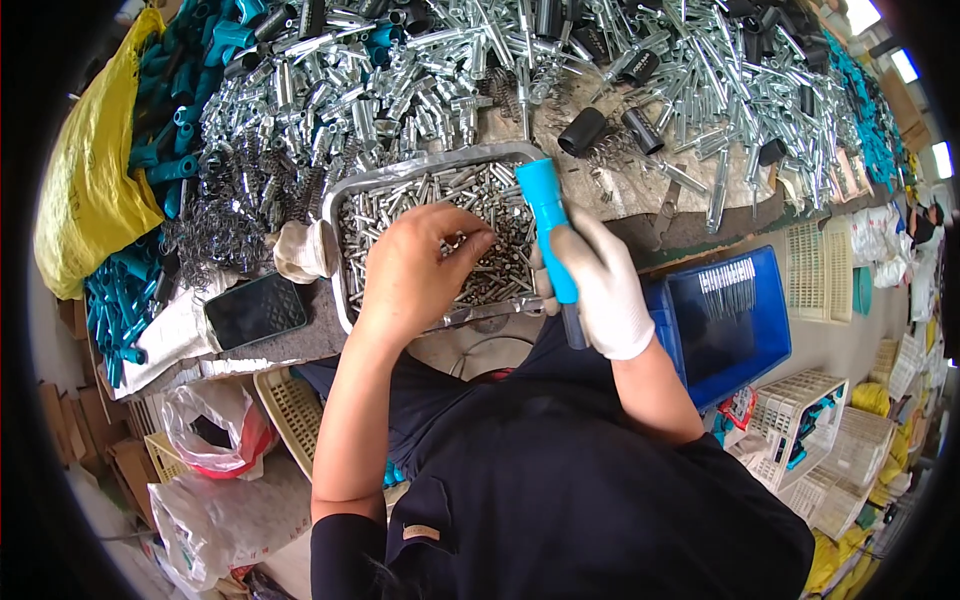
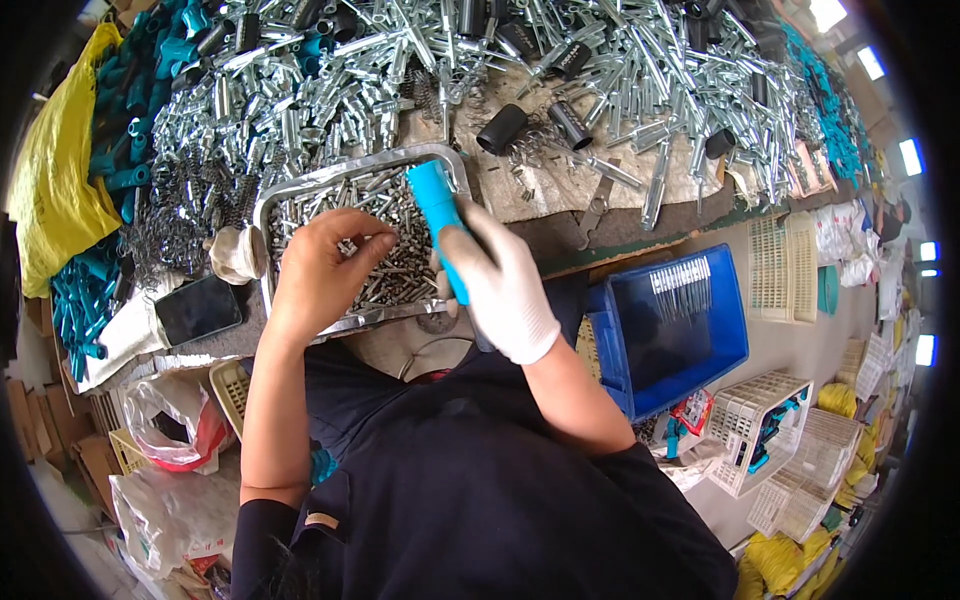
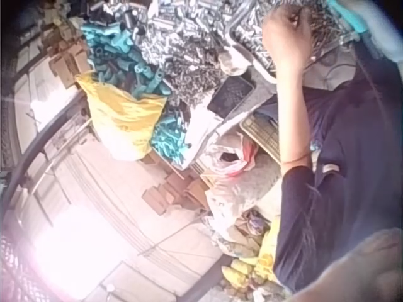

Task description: The person assembles screwdriver components by hand, inserting metal screwdriver shafts into plastic screwdriver handles.

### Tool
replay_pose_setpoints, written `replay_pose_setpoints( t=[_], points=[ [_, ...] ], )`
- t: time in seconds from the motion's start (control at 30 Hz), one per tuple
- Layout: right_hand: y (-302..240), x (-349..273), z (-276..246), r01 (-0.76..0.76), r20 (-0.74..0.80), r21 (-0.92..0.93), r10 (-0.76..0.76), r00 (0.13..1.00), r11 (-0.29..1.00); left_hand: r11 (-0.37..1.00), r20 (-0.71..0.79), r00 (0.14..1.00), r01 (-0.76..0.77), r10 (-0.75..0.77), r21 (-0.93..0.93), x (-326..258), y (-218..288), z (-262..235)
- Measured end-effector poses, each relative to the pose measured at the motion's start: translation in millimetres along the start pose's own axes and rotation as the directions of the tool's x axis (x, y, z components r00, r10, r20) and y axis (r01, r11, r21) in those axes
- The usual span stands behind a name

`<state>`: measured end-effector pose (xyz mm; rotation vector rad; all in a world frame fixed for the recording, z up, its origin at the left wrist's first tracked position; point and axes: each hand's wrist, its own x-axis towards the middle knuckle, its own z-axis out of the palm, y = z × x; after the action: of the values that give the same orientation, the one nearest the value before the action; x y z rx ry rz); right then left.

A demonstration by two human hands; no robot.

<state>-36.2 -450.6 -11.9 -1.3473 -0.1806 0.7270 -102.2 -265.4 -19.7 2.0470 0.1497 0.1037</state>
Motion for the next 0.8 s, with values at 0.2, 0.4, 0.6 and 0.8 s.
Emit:
replay_pose_setpoints(
  t=[0.2, 0.4, 0.6, 0.8],
  points=[
    [-3, -1, -9, -0.134, 0.087, 0.254, 0.116, 0.989, 0.958, 0.812, -0.082, 0.992, -0.029, 0.095, 0.584, 0, -11, 20],
    [8, 3, -14, -0.268, 0.118, 0.450, 0.241, 0.963, 0.852, 0.888, -0.198, 0.975, -0.003, 0.105, 0.460, -4, -4, 8],
    [11, 5, -14, -0.422, 0.325, 0.497, 0.288, 0.901, 0.758, 0.966, -0.205, 0.977, -0.004, 0.059, 0.258, -4, 0, 7],
    [10, 7, -16, -0.487, 0.394, 0.543, 0.304, 0.867, 0.684, 0.861, 0.067, 0.985, 0.173, -0.160, -0.478, 1, 9, 9]
  ],
)
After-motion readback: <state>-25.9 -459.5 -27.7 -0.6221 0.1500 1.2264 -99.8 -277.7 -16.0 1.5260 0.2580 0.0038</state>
